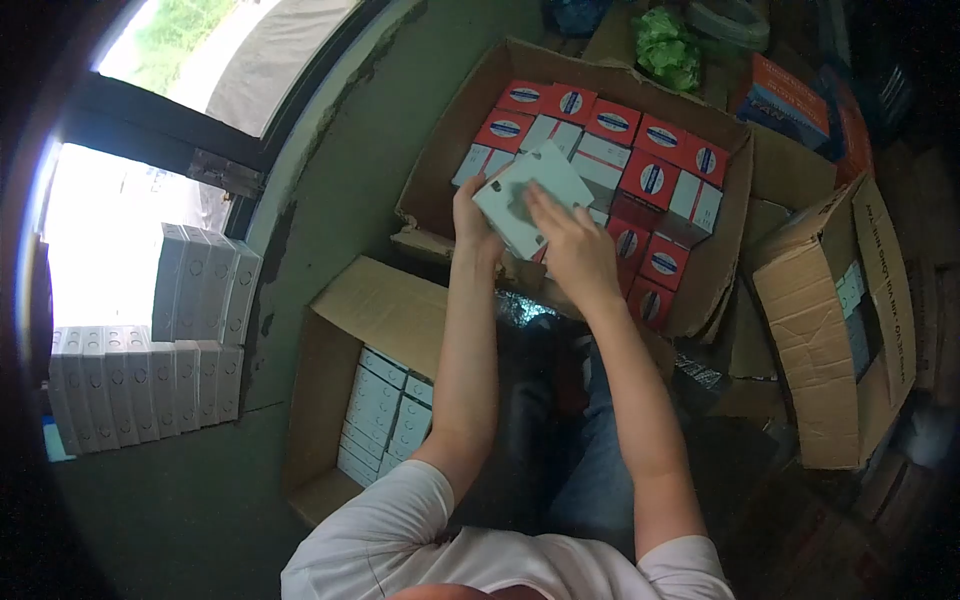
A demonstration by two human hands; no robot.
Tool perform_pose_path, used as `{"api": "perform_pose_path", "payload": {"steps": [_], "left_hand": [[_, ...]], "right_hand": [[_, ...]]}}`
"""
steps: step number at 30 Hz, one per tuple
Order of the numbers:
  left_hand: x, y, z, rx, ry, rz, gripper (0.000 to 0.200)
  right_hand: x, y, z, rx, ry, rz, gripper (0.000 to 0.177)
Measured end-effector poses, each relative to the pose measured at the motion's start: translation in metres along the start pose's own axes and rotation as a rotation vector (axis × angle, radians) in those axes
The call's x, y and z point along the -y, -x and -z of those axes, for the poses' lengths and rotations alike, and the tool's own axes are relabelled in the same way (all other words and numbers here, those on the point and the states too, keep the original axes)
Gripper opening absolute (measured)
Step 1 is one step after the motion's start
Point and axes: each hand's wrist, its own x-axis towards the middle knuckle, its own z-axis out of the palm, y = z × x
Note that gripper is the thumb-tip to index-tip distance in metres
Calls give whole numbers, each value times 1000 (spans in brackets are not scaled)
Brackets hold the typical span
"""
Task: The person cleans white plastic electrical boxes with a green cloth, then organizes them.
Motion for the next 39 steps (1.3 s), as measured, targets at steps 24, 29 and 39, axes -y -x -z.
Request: {"api": "perform_pose_path", "payload": {"steps": [24, 29, 39], "left_hand": [[2, -2, 0, -24, -69, 79, 45], [0, 0, -5, -11, -61, 24, 44], [3, -2, -5, -37, 66, -170, 45]], "right_hand": [[1, 6, 9, 101, -171, 49, 59], [-14, -3, 7, -22, -90, -14, 55], [-8, 3, 2, 103, -323, -6, 57]]}}
